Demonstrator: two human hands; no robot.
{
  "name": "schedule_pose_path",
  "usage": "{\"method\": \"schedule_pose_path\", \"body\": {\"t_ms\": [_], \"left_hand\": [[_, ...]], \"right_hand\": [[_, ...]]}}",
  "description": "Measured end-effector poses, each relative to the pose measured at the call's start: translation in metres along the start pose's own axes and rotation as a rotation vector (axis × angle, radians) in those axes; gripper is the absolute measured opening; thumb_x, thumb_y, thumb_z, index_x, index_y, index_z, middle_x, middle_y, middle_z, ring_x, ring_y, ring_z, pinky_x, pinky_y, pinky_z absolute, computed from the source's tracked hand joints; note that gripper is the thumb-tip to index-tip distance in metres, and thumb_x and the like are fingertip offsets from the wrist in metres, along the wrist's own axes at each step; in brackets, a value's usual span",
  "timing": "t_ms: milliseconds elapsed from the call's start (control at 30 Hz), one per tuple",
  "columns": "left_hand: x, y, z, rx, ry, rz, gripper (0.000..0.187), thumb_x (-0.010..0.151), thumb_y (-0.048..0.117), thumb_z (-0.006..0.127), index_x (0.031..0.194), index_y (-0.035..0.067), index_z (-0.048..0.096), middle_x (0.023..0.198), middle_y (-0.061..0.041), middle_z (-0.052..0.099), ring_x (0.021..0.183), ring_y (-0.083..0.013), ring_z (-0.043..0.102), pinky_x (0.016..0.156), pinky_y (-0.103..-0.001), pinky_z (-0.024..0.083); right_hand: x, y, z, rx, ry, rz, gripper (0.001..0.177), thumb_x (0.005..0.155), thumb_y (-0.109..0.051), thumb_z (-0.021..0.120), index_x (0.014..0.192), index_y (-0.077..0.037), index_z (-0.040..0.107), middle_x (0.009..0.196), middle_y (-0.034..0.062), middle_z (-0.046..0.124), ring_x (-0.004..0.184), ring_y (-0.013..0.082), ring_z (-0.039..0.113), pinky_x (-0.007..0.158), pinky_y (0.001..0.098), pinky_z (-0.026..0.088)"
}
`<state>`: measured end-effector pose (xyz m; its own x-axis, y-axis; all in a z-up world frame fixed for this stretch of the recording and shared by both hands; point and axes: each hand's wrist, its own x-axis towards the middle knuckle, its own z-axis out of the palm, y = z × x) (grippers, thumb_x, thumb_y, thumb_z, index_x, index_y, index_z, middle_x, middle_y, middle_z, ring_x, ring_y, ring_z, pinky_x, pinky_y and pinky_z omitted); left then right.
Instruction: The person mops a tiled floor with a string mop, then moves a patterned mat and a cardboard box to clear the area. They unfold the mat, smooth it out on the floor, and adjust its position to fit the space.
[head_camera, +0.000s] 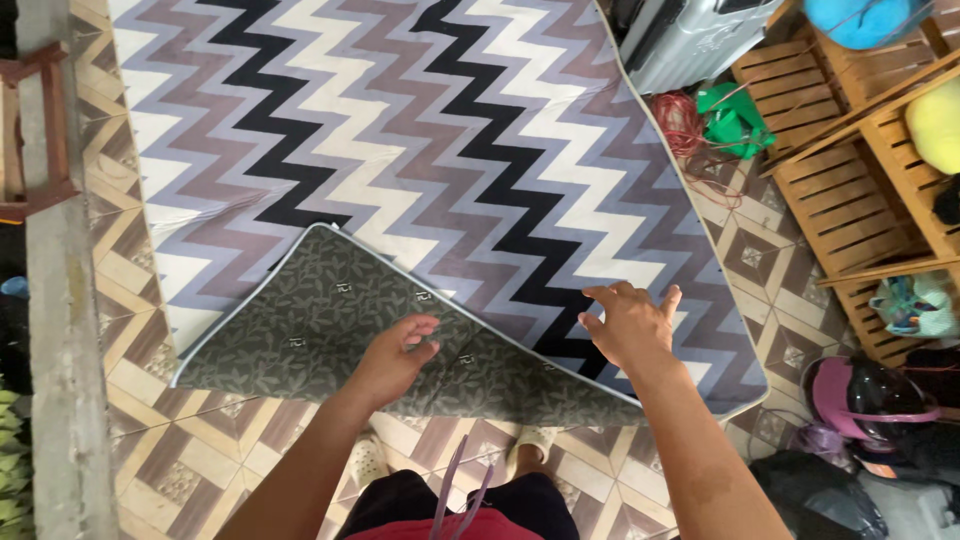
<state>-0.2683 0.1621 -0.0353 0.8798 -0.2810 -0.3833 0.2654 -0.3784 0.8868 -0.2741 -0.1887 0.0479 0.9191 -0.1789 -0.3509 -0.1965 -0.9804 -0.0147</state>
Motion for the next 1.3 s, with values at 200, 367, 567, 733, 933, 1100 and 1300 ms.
{"method": "schedule_pose_path", "body": {"t_ms": [200,367,567,733,933,1100,1300], "left_hand": [[-0.053,-0.038,-0.094,0.058,0.025,-0.039,0.039,0.09,0.018,0.07,0.128,0.011,0.065,0.124,-0.008,0.071,0.115,-0.0209,0.068,0.094,-0.034,0.053],[-0.09,-0.066,-0.154,-0.051,0.104,-0.134,0.038,0.091,0.018,0.068,0.128,0.01,0.065,0.124,-0.008,0.07,0.115,-0.0177,0.067,0.092,-0.033,0.053],[-0.129,-0.099,-0.175,-0.151,0.192,-0.089,0.035,0.093,0.016,0.067,0.127,0.008,0.065,0.122,-0.008,0.07,0.115,-0.0159,0.066,0.096,-0.031,0.05],[-0.18,-0.12,-0.192,-0.135,0.205,-0.131,0.032,0.094,0.014,0.066,0.126,0.007,0.067,0.12,-0.008,0.071,0.113,-0.0162,0.065,0.097,-0.031,0.05],[-0.221,-0.142,-0.2,-0.141,0.156,-0.171,0.032,0.092,0.011,0.065,0.124,0.008,0.067,0.119,-0.005,0.07,0.113,-0.0161,0.065,0.097,-0.032,0.05],[-0.221,-0.155,-0.22,-0.066,0.129,-0.191,0.032,0.091,0.01,0.066,0.122,0.008,0.069,0.118,-0.005,0.073,0.113,-0.0182,0.066,0.096,-0.033,0.051],[-0.221,-0.154,-0.275,-0.055,0.1,-0.078,0.032,0.092,0.012,0.066,0.123,0.008,0.066,0.121,-0.007,0.073,0.114,-0.0176,0.07,0.094,-0.031,0.054]], "right_hand": [[-0.041,-0.123,0.018,0.086,-0.015,-0.11,0.047,0.091,-0.047,0.067,0.136,-0.035,0.061,0.139,0.0006,0.06,0.13,0.0216,0.056,0.119,0.0723,0.009],[-0.072,-0.209,0.027,0.117,-0.021,-0.257,0.048,0.088,-0.046,0.07,0.133,-0.031,0.062,0.138,0.0032,0.058,0.132,0.0217,0.052,0.115,0.0747,0.006],[-0.102,-0.268,0.019,0.12,0.003,-0.373,0.046,0.088,-0.043,0.071,0.132,-0.031,0.063,0.136,0.0023,0.06,0.13,0.0224,0.055,0.116,0.0746,0.008],[-0.139,-0.3,0.035,0.193,-0.014,-0.456,0.045,0.088,-0.039,0.072,0.132,-0.03,0.064,0.132,0.0024,0.063,0.128,0.0233,0.056,0.117,0.0748,0.008],[-0.19,-0.325,0.071,0.273,-0.063,-0.428,0.043,0.087,-0.039,0.072,0.129,-0.03,0.065,0.133,0.0024,0.062,0.133,0.0243,0.052,0.116,0.0751,0.005],[-0.207,-0.348,0.092,0.259,-0.083,-0.346,0.044,0.089,-0.039,0.071,0.131,-0.031,0.064,0.134,0.0018,0.062,0.132,0.0237,0.053,0.118,0.0737,0.005],[-0.208,-0.409,0.092,0.309,0.024,-0.303,0.043,0.089,-0.038,0.071,0.131,-0.03,0.064,0.133,0.0015,0.063,0.13,0.0208,0.055,0.118,0.0716,0.007]]}}
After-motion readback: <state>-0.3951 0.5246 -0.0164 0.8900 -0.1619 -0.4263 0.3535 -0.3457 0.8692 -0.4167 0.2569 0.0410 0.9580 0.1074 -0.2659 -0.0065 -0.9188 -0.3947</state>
